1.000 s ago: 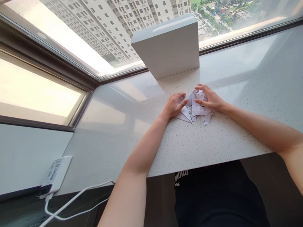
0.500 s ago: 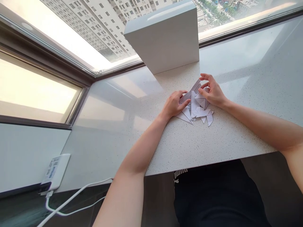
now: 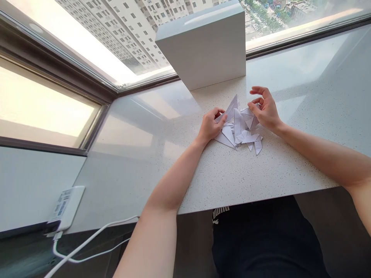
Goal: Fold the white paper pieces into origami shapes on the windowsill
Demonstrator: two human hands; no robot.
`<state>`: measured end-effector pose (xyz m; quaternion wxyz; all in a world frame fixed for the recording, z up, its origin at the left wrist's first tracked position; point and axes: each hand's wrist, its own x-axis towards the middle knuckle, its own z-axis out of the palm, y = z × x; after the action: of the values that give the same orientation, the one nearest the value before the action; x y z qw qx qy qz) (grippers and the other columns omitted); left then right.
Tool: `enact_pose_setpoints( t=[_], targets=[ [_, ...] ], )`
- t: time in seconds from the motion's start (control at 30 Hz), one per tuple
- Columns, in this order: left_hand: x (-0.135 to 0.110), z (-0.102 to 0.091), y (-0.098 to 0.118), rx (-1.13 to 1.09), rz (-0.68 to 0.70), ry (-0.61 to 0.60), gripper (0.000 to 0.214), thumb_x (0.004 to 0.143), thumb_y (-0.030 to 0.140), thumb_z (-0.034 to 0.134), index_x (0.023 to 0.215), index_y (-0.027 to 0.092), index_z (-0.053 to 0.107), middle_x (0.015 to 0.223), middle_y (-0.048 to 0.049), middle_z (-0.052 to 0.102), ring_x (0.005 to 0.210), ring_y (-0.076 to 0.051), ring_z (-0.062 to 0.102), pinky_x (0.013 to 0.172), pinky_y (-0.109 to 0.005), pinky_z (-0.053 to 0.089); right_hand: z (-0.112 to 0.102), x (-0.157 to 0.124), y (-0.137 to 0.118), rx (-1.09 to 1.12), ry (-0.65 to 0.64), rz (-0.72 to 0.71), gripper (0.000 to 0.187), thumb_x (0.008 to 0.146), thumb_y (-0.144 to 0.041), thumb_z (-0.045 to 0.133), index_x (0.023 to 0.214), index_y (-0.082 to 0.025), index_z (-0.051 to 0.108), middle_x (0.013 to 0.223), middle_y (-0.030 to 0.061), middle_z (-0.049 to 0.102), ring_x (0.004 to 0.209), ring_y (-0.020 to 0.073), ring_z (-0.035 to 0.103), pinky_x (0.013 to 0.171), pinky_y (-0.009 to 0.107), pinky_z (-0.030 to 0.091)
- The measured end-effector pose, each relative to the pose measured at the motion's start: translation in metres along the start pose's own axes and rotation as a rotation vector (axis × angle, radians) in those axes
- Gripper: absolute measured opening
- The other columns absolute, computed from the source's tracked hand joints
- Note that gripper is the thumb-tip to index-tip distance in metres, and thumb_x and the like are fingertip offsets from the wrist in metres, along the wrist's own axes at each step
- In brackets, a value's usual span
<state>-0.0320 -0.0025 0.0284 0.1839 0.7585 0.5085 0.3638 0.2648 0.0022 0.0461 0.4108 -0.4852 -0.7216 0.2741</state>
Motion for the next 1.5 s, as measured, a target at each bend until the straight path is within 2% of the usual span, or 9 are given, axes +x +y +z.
enact_pose_setpoints(
  t=[0.17,0.33,0.53,0.7,0.83,0.93,1.03,1.23,1.5],
  targets=[
    [0.003,0.003,-0.007,-0.074,-0.066,0.092,0.051,0.115,0.080,0.070,0.111,0.029,0.076,0.099,-0.0065,0.079,0.096,-0.027,0.074,0.091,-0.045,0.065,0.005,-0.004,-0.003,0.108,-0.109,-0.064,0.081,0.118,-0.074,0.064,0.190,-0.038,0.053,0.181,0.0157,0.068,0.148,0.0414,0.077,0.122,0.063,0.072],
    [0.007,0.006,-0.010,-0.127,-0.105,0.188,0.064,0.118,0.091,0.059,0.108,0.029,0.072,0.105,-0.0089,0.082,0.100,-0.027,0.078,0.093,-0.044,0.067,0.007,-0.006,0.003,-0.060,-0.191,-0.264,0.077,0.119,-0.085,0.057,0.169,-0.028,0.071,0.180,0.0209,0.070,0.172,0.0498,0.059,0.147,0.076,0.049],
    [0.008,0.005,-0.009,-0.212,-0.106,0.252,0.068,0.117,0.094,0.060,0.104,0.029,0.075,0.099,-0.0081,0.081,0.095,-0.026,0.076,0.089,-0.043,0.067,-0.003,0.008,0.020,-0.093,-0.084,-0.115,0.103,0.116,-0.104,0.032,0.174,-0.027,0.070,0.181,0.0213,0.073,0.172,0.0495,0.062,0.148,0.073,0.049],
    [0.003,-0.004,0.005,-0.170,-0.035,-0.065,0.060,0.119,0.083,0.067,0.112,0.027,0.088,0.114,-0.0111,0.089,0.116,-0.031,0.085,0.107,-0.047,0.072,-0.007,0.014,0.026,-0.057,-0.082,0.001,0.115,0.116,-0.105,0.020,0.184,-0.024,0.065,0.187,0.0209,0.070,0.172,0.0472,0.066,0.148,0.068,0.051],
    [0.002,-0.016,0.018,0.052,0.004,-0.221,0.060,0.120,0.074,0.068,0.145,0.024,0.089,0.149,-0.0180,0.089,0.148,-0.039,0.080,0.135,-0.059,0.063,-0.007,0.012,0.023,-0.094,-0.165,-0.028,0.115,0.116,-0.105,0.022,0.192,-0.026,0.058,0.195,0.0186,0.064,0.180,0.0483,0.060,0.151,0.072,0.047],
    [0.001,-0.026,0.024,0.170,-0.018,-0.246,0.078,0.121,0.084,0.060,0.171,0.026,0.076,0.177,-0.0201,0.077,0.173,-0.044,0.065,0.150,-0.068,0.048,-0.003,0.012,0.025,-0.173,-0.273,-0.086,0.118,0.115,-0.107,0.028,0.194,-0.024,0.056,0.198,0.0191,0.059,0.188,0.0507,0.048,0.155,0.078,0.036],
    [-0.009,-0.035,0.029,0.221,-0.061,-0.327,0.102,0.108,0.104,0.067,0.183,0.035,0.066,0.194,-0.0185,0.063,0.191,-0.052,0.045,0.154,-0.077,0.038,0.001,0.012,0.026,-0.249,-0.350,-0.133,0.112,0.116,-0.104,0.033,0.192,-0.026,0.059,0.197,0.0179,0.060,0.189,0.0510,0.047,0.157,0.080,0.030],
    [-0.037,-0.031,0.037,0.274,-0.102,-0.512,0.156,0.064,0.108,0.103,0.195,0.042,0.050,0.202,-0.0244,0.052,0.191,-0.063,0.044,0.147,-0.080,0.049,0.000,0.006,0.013,-0.311,-0.355,-0.145,0.089,0.120,-0.080,0.052,0.183,-0.019,0.069,0.185,0.0234,0.071,0.178,0.0547,0.058,0.151,0.080,0.041],
    [-0.033,-0.019,0.037,0.286,-0.050,-0.511,0.146,0.074,0.090,0.109,0.196,0.035,0.048,0.196,-0.0250,0.058,0.181,-0.061,0.055,0.147,-0.075,0.050,-0.005,0.003,-0.009,-0.164,-0.433,-0.011,0.094,0.098,-0.070,0.093,0.179,-0.029,0.071,0.162,0.0205,0.084,0.159,0.0574,0.071,0.136,0.081,0.059]
  ],
)
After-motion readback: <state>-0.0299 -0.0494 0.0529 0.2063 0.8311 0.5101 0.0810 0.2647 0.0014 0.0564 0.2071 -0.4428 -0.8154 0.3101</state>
